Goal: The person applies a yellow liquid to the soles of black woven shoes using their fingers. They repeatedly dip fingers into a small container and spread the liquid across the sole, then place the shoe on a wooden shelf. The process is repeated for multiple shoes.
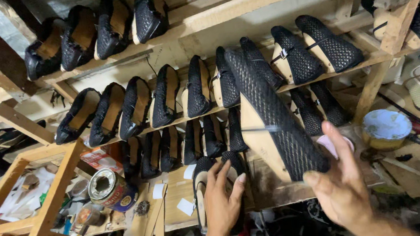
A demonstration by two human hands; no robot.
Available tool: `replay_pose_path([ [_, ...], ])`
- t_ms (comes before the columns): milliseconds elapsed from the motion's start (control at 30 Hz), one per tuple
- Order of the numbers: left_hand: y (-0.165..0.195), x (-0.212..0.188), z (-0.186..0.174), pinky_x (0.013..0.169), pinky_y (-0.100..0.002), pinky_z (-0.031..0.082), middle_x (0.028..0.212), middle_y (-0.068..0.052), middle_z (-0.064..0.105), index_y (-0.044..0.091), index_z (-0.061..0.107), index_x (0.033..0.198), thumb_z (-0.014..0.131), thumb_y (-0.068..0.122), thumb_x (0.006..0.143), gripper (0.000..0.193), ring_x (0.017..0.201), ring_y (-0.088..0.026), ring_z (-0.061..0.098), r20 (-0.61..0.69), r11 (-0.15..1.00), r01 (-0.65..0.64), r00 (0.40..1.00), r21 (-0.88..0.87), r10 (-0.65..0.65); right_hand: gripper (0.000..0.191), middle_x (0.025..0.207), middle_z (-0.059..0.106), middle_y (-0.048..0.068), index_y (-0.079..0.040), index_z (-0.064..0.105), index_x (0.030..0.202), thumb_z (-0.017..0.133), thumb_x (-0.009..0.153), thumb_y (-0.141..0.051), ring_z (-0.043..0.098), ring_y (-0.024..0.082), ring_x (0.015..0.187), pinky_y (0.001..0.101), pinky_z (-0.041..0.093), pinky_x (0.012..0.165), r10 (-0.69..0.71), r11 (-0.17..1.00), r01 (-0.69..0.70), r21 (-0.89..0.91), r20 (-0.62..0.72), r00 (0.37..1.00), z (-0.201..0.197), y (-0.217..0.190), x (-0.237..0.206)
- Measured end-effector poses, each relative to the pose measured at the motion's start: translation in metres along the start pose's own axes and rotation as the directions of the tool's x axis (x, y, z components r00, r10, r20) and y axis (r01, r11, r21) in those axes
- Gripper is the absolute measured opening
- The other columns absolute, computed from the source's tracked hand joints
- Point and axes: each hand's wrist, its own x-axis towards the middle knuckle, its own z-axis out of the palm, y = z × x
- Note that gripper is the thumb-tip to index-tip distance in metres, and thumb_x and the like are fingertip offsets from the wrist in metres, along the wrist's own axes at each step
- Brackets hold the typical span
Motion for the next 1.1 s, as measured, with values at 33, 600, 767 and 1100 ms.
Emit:
replay_pose_path([
  [33,-0.007,0.002,0.003,0.103,-0.041,0.046,0.141,-0.016,0.056,0.006,0.066,0.128,0.074,0.034,0.087,0.051,0.127,-0.034,0.055,-0.007,0.996,-0.055,0.998,0.071,0.056,0.100,0.150,0.046,0.020,-0.003,0.021,0.167,0.067,0.079,0.006,0.052,0.029,0.135,0.0459,0.040,0.114,-0.022,1.000,0.022,0.001,0.035,0.999,0.009,-0.006,0.011],
  [600,-0.050,-0.007,0.019,0.103,-0.043,0.046,0.143,-0.014,0.054,0.011,0.065,0.128,0.076,0.022,0.084,0.047,0.128,-0.038,0.053,0.026,0.996,0.018,0.999,0.087,-0.020,0.101,0.129,0.060,0.016,-0.020,0.012,0.159,0.080,0.085,-0.005,0.070,0.029,0.114,0.0513,0.062,0.095,-0.025,0.979,0.023,-0.202,-0.009,1.000,0.189,-0.001,0.261],
  [767,-0.054,-0.005,0.022,0.104,-0.043,0.046,0.143,-0.014,0.053,0.012,0.065,0.129,0.078,0.024,0.084,0.048,0.128,-0.037,0.052,0.043,0.994,0.040,0.998,0.102,-0.044,0.103,0.137,0.064,0.020,-0.017,0.012,0.158,0.081,0.082,-0.009,0.068,0.030,0.121,0.0511,0.059,0.099,0.044,0.979,-0.064,-0.196,-0.104,0.994,0.206,-0.001,0.265],
  [1100,-0.049,-0.006,0.021,0.105,-0.045,0.043,0.143,-0.013,0.052,0.011,0.064,0.130,0.076,0.027,0.086,0.048,0.129,-0.037,0.050,0.060,0.993,0.061,0.996,0.099,-0.067,0.102,0.143,0.050,0.014,-0.020,0.015,0.157,0.084,0.081,-0.014,0.066,0.028,0.123,0.0499,0.058,0.096,-0.010,0.969,-0.046,-0.243,-0.225,0.974,0.228,0.008,0.267],
])
